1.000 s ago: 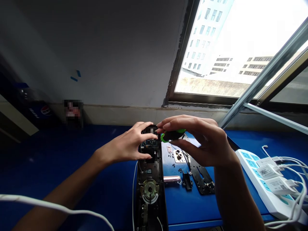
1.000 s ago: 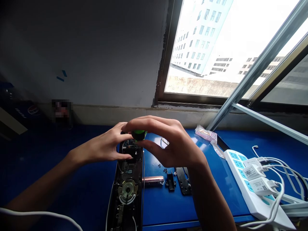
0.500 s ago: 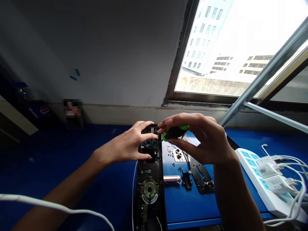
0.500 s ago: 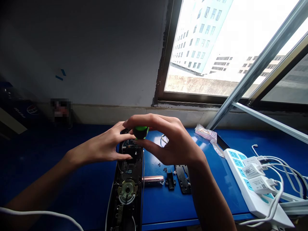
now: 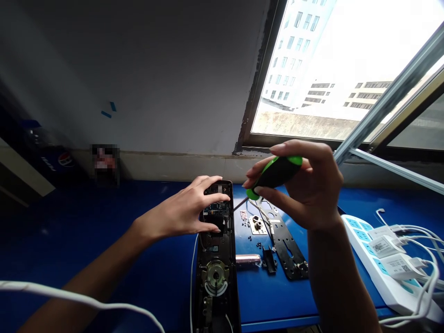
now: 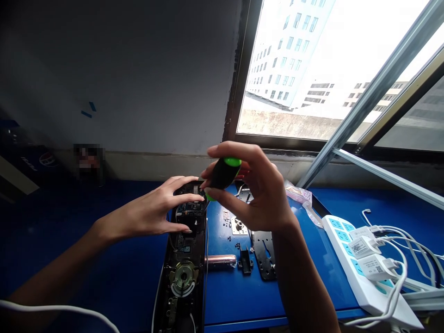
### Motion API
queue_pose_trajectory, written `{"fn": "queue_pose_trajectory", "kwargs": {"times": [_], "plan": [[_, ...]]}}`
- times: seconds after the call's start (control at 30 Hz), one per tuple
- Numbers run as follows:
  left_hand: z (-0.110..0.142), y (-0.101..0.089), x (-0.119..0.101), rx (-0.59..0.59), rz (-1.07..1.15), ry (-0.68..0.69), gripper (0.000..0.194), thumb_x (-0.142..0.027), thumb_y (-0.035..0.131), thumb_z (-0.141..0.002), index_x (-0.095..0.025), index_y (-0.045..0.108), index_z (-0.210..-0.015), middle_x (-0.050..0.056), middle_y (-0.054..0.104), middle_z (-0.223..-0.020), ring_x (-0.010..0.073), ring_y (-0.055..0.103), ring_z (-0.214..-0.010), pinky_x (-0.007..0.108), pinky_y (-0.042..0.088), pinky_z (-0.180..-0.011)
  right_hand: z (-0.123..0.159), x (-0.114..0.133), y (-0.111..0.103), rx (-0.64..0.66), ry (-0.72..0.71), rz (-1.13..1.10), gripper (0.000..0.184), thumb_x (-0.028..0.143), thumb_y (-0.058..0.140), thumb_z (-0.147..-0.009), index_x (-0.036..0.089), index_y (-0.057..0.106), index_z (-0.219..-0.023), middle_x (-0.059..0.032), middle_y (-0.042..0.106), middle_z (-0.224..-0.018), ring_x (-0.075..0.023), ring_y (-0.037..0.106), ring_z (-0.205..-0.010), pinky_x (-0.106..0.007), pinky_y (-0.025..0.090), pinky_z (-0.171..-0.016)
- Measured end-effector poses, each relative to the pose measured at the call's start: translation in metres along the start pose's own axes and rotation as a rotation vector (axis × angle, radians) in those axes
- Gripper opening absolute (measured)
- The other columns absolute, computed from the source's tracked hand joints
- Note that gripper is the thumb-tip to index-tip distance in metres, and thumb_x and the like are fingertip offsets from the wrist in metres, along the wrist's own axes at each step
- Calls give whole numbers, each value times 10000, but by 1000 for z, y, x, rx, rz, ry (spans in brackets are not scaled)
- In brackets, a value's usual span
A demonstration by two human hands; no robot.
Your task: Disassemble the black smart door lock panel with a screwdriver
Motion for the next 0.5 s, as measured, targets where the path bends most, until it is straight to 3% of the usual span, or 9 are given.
{"fn": "queue_pose_trajectory", "kwargs": {"times": [0.27,0.5], "plan": [[-1,-4,-7,-47,-3,19,631,-539,806,-820,-296,642,-1380,140,379,-1635,448,274,-1530,673,412,-1161,4,-9,-26,3,88,210,551,157,808,-784,311,610,-1275,-14,713,-1040,-194,746,-818,-351,679,-672],[-8,2,-34,-155,-109,155,390,-370,663,-976,-214,656,-1333,146,465,-1583,366,230,-1568,606,390,-1213,10,-40,-18,262,311,372,411,192,762,-833,223,593,-1206,-13,740,-987,-173,751,-859,-344,668,-829]]}}
Point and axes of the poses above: each hand's wrist, its own z-axis away from the middle knuckle, its own y-axis out of the palm, x = y × z, the point moved 9 cm from there along -z, towards the middle knuckle
